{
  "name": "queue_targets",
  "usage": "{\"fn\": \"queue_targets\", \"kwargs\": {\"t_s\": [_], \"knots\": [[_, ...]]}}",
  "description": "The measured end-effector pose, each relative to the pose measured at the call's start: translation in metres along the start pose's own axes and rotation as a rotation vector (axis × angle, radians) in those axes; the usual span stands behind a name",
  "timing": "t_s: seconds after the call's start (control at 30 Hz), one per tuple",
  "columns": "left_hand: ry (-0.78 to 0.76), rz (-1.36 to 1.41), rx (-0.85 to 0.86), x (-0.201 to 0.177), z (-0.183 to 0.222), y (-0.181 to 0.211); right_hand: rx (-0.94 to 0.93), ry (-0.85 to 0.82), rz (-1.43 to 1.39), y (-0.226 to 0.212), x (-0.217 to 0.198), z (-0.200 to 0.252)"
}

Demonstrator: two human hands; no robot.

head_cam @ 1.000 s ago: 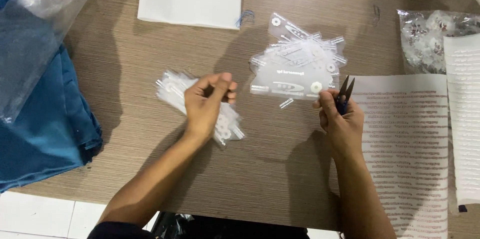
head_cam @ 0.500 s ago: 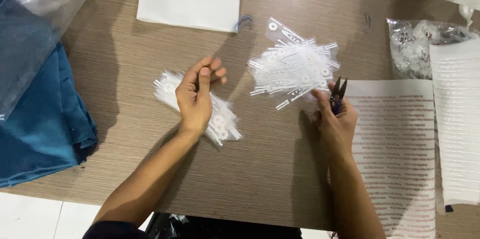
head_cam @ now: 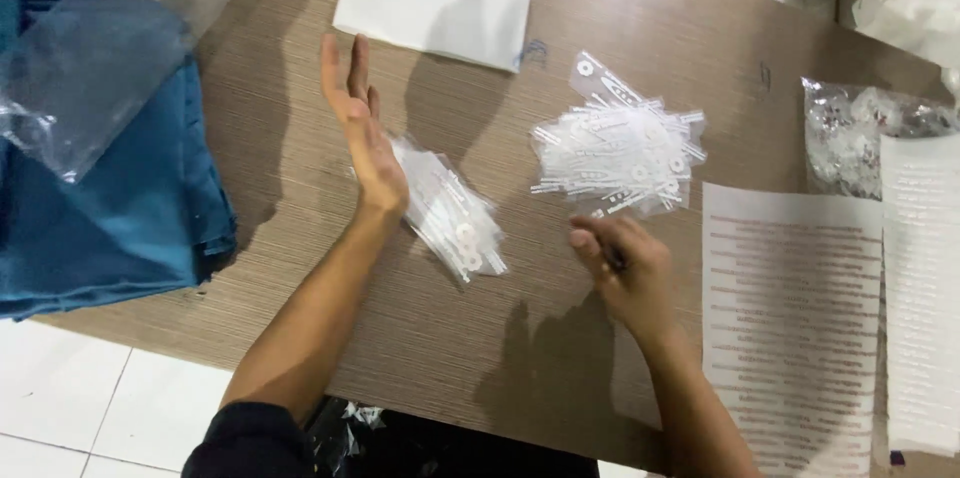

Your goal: The person is inspecting and organizing small plastic packets containing labels, using a small tool to adjust or clean them before stacking.

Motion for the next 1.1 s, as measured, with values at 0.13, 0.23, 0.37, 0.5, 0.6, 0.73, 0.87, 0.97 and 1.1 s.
{"fn": "queue_targets", "kwargs": {"t_s": [0.13,0.23,0.37,0.5,0.6,0.73,0.87,0.97,1.1], "knots": [[0.007,0.027,-0.035,-0.013,-0.017,0.01,0.251,-0.187,0.009,-0.016,0.03,0.0],[0.014,0.042,-0.124,-0.018,-0.026,0.01,0.01,-0.204,0.183,-0.013,0.059,0.001],[0.052,0.258,-0.391,-0.019,-0.026,0.006,0.009,-0.253,0.432,-0.032,0.081,-0.007],[-0.154,0.338,-0.584,-0.02,-0.021,-0.012,0.11,-0.286,0.519,-0.059,0.078,-0.014],[-0.189,0.348,-0.612,-0.024,-0.021,-0.019,0.084,-0.255,0.537,-0.055,0.08,-0.013],[-0.182,0.312,-0.625,-0.021,-0.023,-0.013,0.08,-0.199,0.539,-0.042,0.083,-0.013],[-0.201,0.303,-0.607,-0.025,-0.023,-0.012,0.096,-0.195,0.526,-0.018,0.085,-0.011],[-0.197,0.321,-0.592,-0.025,-0.022,-0.012,0.133,-0.196,0.531,-0.022,0.061,-0.01],[-0.232,0.335,-0.563,-0.01,-0.013,-0.008,0.236,-0.228,0.554,-0.005,0.032,0.0]]}}
Point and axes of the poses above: each hand's wrist, its own z-axis away from the middle knuckle, its own x-axis out of the palm, y = z × x, the point moved 2 cm from there along -z, towards the middle knuckle, and after that the axes turned 9 degrees about x, right-handed, at the moved point
